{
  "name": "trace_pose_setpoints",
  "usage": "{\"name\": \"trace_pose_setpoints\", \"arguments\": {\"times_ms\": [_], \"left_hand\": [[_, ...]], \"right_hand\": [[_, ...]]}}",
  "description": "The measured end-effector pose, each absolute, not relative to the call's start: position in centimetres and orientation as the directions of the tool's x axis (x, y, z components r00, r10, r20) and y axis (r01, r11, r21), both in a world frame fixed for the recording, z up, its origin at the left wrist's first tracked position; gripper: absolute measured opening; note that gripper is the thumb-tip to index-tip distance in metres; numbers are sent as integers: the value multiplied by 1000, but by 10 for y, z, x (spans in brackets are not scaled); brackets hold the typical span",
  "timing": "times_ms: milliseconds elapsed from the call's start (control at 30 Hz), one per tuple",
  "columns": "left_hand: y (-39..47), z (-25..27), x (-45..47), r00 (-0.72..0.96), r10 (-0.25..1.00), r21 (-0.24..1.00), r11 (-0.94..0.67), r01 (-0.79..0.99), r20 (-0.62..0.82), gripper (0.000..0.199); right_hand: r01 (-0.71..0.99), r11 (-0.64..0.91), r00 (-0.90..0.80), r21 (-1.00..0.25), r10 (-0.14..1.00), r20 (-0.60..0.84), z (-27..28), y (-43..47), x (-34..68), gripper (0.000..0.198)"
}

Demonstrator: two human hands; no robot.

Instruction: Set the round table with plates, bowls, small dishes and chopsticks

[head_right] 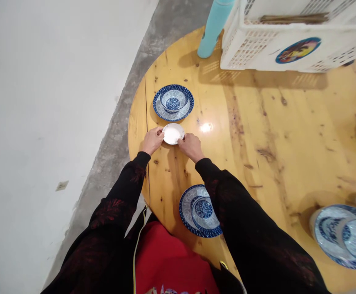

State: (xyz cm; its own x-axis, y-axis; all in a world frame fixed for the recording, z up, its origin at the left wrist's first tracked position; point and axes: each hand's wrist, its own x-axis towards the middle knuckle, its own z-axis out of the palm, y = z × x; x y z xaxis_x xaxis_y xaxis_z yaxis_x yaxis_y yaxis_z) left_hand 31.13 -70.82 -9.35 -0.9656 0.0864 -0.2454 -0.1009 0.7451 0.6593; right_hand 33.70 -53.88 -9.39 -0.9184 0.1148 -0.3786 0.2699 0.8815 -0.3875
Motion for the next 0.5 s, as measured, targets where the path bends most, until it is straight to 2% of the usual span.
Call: {"name": "trace_pose_setpoints", "arguments": {"times_ms": [100, 233, 500], "left_hand": [[-708, -93, 311, -964, 84, 662, 741, -109, -252, 25], [-708, -93, 311, -965, 78, 675, 729, -115, -249, 25], [-710, -93, 310, -961, 57, 662, 735, -143, -271, 23]], "right_hand": [[256, 913, -914, -317, 122, -386, -89, -541, 337, 27], [175, 952, -931, -251, 77, -356, -90, -541, 336, 32], [120, 972, -933, -204, 40, -357, -93, -541, 336, 39]]}}
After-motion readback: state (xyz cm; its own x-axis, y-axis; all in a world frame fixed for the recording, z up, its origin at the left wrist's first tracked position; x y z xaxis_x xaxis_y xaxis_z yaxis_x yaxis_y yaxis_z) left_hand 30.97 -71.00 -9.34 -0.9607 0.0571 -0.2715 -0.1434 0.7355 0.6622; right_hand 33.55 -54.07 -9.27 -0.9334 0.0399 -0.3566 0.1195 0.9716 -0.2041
